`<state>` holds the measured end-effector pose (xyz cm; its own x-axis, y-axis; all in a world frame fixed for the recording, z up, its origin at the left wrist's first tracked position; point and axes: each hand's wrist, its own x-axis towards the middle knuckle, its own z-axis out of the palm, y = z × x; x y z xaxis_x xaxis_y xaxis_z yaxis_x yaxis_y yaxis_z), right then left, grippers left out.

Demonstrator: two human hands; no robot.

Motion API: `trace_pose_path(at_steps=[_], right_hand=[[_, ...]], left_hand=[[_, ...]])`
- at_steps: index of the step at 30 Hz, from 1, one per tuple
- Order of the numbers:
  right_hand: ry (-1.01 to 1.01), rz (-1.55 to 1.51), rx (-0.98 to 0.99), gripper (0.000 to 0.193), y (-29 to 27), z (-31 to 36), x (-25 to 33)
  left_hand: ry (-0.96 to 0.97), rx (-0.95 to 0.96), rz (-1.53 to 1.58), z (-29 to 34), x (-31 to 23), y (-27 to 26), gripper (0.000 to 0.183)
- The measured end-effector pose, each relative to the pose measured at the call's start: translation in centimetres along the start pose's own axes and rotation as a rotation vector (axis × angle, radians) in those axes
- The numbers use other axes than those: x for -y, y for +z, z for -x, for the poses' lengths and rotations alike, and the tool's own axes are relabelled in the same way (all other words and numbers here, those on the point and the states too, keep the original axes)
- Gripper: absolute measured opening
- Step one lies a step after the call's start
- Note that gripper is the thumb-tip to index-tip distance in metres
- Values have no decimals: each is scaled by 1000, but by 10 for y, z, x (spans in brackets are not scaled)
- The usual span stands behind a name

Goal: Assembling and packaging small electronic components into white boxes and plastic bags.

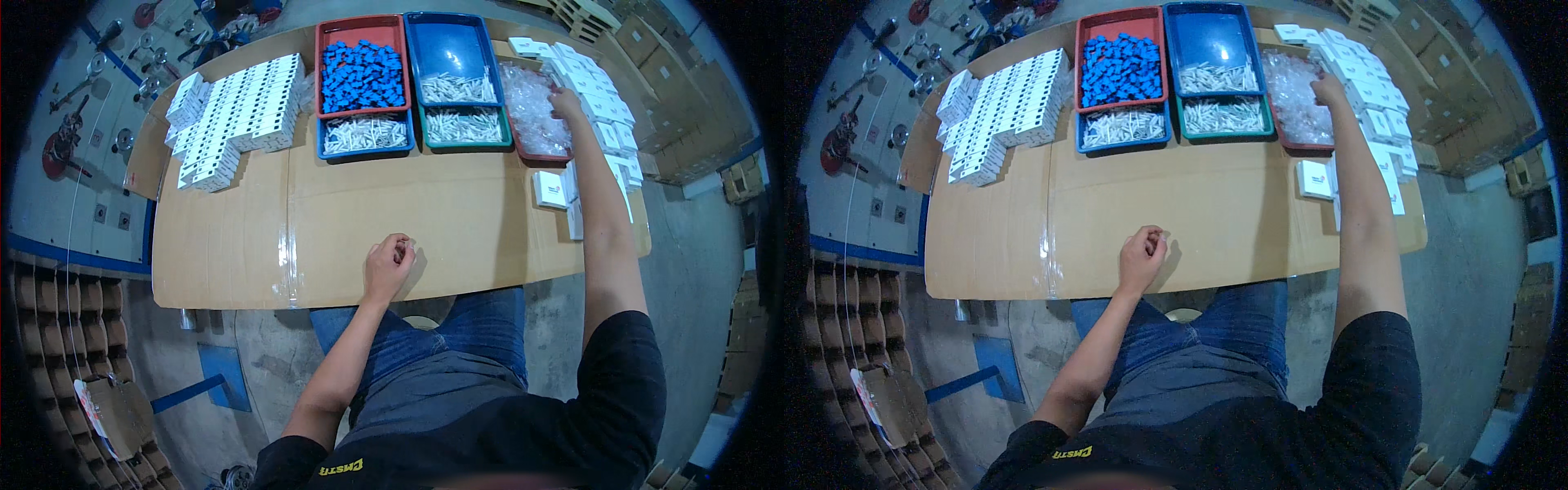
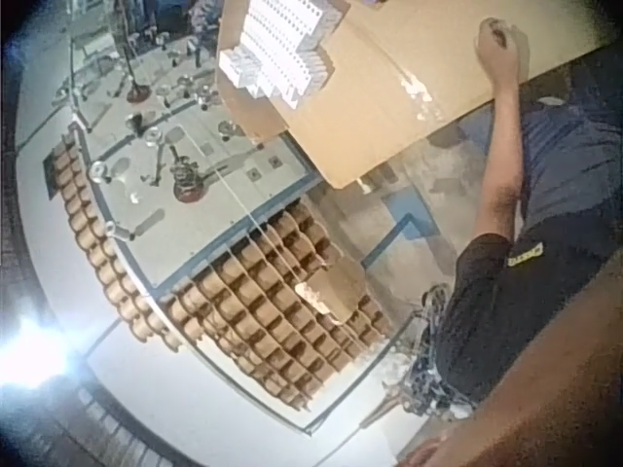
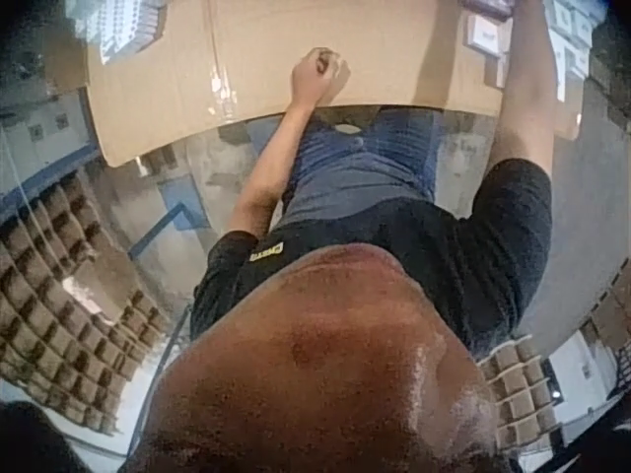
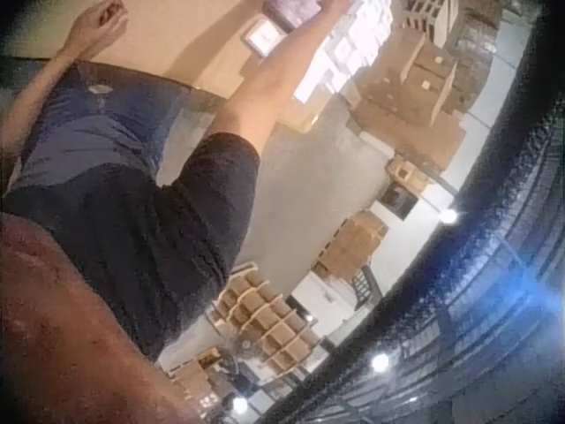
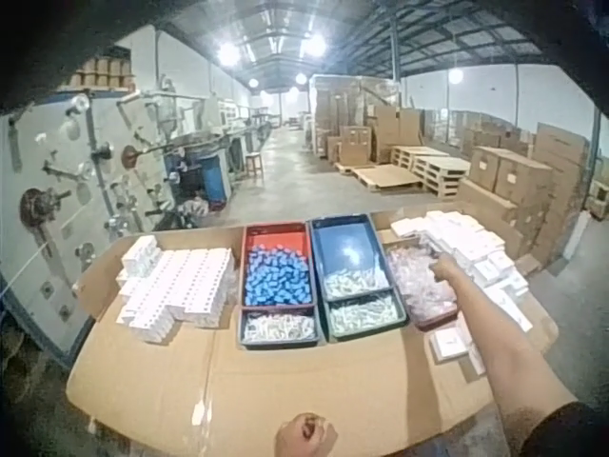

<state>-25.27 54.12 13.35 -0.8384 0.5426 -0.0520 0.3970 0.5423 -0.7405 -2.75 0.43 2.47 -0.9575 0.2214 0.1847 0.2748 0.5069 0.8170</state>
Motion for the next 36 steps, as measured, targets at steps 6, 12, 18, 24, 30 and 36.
trace_pose_path(at_steps=[6, 12, 18, 24, 30, 36], right_hand=[[-252, 26, 60, 40, -3, 103, 24], [-72, -427, 578, 28, 64, 323, -8], [59, -642, 524, 25, 142, 422, -74], [-122, -365, 430, 18, 141, 431, -75], [-220, -293, 318, 17, 152, 425, -83], [-164, -570, 334, 16, 165, 416, -96]], left_hand=[[-209, -59, 662, 6, -21, -28, 20], [488, -185, 1449, 50, -209, -159, 33], [1399, -49, 1595, 67, -297, -211, 23], [1139, 284, 1231, 111, -327, -223, 27], [1312, -389, 635, 141, -339, -219, 20], [1423, 250, 1246, 158, -343, -205, 25]])
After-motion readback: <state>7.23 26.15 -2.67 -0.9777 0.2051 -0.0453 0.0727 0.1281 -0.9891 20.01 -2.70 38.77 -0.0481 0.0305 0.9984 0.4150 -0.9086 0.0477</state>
